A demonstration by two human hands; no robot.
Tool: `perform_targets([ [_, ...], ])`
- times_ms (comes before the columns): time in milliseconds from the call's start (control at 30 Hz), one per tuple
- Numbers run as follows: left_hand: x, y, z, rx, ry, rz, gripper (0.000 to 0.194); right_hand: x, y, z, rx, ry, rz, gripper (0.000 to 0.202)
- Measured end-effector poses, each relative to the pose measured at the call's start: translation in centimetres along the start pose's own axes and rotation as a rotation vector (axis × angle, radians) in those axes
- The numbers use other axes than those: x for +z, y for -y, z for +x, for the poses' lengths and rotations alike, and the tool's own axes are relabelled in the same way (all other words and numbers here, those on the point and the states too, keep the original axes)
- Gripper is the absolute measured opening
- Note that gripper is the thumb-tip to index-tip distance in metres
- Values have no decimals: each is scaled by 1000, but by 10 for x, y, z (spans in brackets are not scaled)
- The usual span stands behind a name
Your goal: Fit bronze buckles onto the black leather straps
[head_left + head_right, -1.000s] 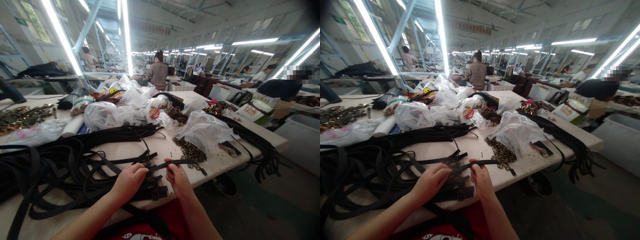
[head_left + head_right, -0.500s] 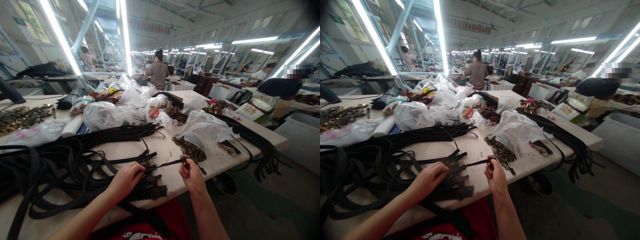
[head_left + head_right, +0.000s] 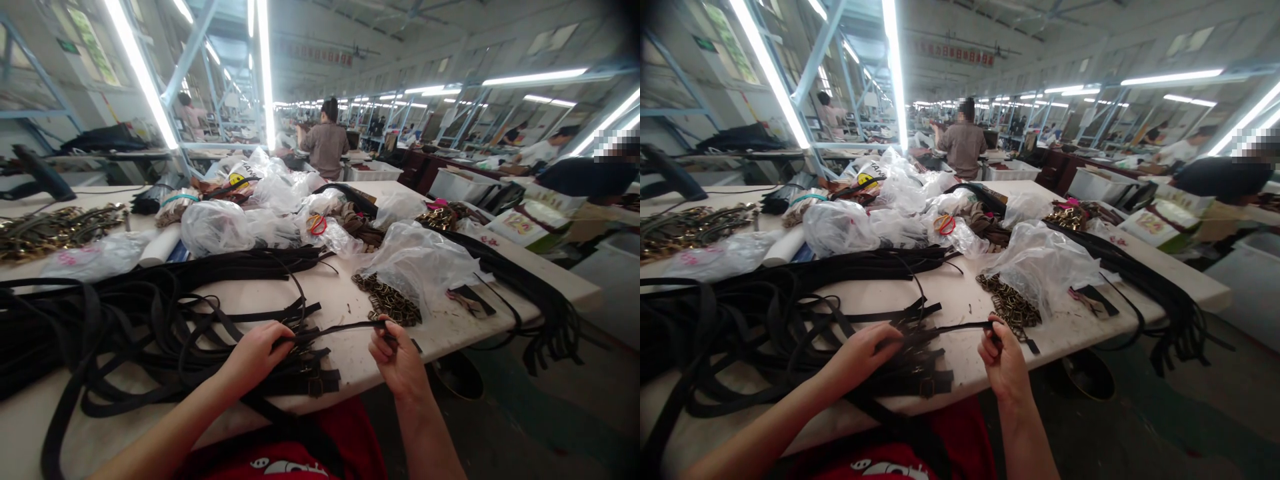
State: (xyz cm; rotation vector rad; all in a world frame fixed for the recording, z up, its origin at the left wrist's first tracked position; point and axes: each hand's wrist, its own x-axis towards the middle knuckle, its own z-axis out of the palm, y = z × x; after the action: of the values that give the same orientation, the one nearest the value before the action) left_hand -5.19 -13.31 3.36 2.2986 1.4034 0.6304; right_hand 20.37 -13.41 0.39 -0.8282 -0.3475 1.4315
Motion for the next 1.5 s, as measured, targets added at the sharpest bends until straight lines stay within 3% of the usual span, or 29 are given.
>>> perform_targets([
  [200, -6, 0, -2, -36, 69, -79, 16, 1, -6, -1, -44, 22, -48, 26],
  [300, -8, -3, -2, -89, 115, -133, 21, -1, -9, 1, -63, 5, -44, 37],
  [533, -8, -4, 3, -230, 255, -281, 33, -4, -12, 5, -43, -24, -14, 39],
  [767, -3, -7, 11, -307, 323, -365, 36, 24, -50, -14, 184, 202, -224, 28],
  [867, 0, -7, 11, -309, 327, -369, 36, 31, -61, -18, 205, 236, -256, 26],
  [1500, 3, 2, 7, -340, 366, -391, 35, 20, -50, -6, 235, 88, -41, 34],
])
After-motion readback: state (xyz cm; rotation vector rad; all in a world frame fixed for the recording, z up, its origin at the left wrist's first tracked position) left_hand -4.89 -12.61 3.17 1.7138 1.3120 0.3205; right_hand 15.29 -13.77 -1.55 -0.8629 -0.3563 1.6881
